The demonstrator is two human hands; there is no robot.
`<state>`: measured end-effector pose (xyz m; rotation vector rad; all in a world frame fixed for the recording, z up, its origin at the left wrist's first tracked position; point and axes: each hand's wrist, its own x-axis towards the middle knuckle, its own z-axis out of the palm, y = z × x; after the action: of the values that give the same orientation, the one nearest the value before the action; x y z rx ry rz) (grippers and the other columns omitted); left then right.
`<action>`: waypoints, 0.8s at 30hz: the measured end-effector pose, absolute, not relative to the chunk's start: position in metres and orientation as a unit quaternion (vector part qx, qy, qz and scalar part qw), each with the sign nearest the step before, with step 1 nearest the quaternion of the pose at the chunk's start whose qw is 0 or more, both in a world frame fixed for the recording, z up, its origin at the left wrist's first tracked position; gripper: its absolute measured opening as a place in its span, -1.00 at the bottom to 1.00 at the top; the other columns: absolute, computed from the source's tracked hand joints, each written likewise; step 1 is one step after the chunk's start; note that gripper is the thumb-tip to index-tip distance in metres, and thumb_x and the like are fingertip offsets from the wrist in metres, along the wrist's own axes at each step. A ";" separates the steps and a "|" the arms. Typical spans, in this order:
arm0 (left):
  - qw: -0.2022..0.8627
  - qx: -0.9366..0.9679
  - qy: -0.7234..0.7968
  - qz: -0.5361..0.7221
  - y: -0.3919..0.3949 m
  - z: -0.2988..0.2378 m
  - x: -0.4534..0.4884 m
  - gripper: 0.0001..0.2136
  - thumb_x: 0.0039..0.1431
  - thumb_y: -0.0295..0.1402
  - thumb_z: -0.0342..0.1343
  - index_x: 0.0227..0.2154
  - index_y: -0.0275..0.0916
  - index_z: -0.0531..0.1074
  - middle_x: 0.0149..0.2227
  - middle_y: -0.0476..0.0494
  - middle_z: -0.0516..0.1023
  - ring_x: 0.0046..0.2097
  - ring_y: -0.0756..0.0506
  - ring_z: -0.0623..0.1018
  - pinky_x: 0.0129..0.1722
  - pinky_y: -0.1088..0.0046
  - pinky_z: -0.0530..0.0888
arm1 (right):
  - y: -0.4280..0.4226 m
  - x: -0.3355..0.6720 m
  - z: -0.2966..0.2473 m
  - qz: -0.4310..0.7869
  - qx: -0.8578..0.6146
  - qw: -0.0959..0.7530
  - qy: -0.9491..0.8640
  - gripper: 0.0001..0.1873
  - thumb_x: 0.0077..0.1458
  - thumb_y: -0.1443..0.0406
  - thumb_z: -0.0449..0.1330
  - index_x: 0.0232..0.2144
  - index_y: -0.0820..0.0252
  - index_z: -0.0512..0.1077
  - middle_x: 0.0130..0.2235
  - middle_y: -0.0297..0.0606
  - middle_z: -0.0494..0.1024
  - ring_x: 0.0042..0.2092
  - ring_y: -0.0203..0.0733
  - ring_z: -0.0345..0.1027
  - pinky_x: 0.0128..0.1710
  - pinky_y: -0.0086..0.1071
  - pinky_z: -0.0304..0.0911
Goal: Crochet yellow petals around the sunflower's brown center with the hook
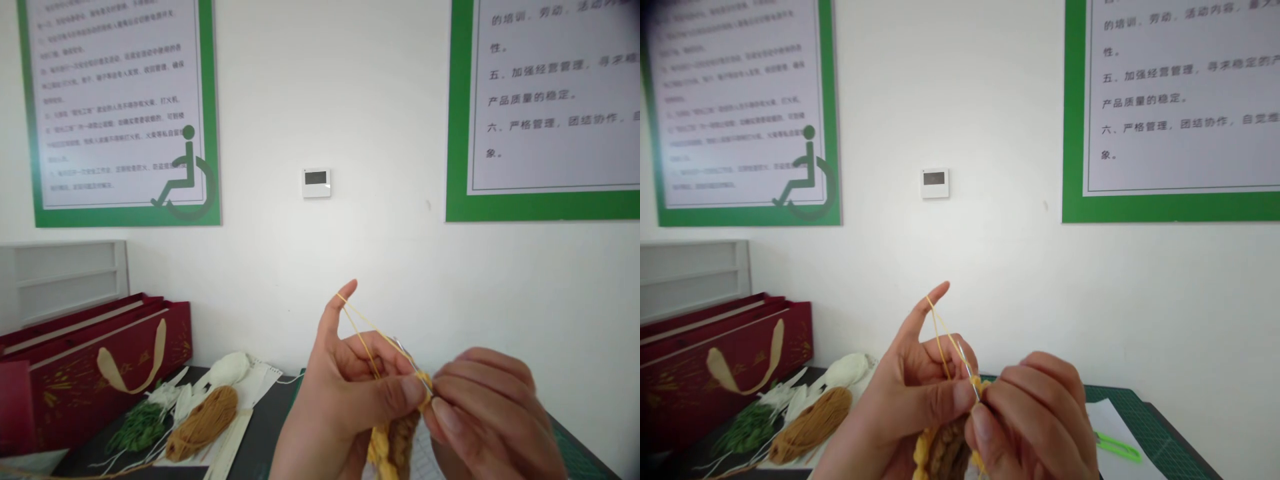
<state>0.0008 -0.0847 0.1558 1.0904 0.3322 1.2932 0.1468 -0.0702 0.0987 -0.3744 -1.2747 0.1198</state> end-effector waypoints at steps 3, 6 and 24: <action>0.698 0.474 0.107 0.526 -0.084 0.155 -0.003 0.11 -0.13 -0.61 0.45 0.41 0.02 -0.08 -0.40 -0.02 0.59 -0.39 -0.02 0.55 -0.28 0.42 0.46 | -0.071 0.139 0.109 0.026 -0.071 0.774 -0.628 -0.87 0.16 0.27 0.35 -0.23 -0.12 0.61 -0.50 -0.34 0.58 -0.48 -0.18 0.36 -0.43 -0.20 0.30; 0.685 0.495 0.103 0.524 -0.085 0.157 -0.005 0.12 -0.12 -0.59 0.46 0.40 0.12 -0.10 -0.41 0.00 0.58 -0.36 -0.05 0.55 -0.27 0.42 0.43 | -0.073 0.135 0.120 0.245 -0.070 0.776 -0.577 -0.94 0.22 0.16 0.28 -0.30 -0.07 0.51 -0.53 -0.37 0.43 -0.50 -0.23 0.25 -0.54 -0.35 0.17; 0.544 0.581 0.180 0.579 -0.087 0.159 -0.006 0.05 -0.04 -0.47 0.45 0.41 0.06 -0.07 -0.44 0.02 0.55 -0.45 0.01 0.37 -0.39 0.44 0.27 | -0.068 0.137 0.127 0.507 -0.136 0.667 -0.529 -0.67 0.27 0.07 0.19 -0.46 0.10 0.34 -0.50 -0.39 0.32 -0.45 -0.28 0.18 -0.42 -0.40 0.22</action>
<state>-0.0063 -0.0871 0.1590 1.3778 0.4279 1.3729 0.1372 -0.0683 0.1267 -0.3077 -1.1939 1.1440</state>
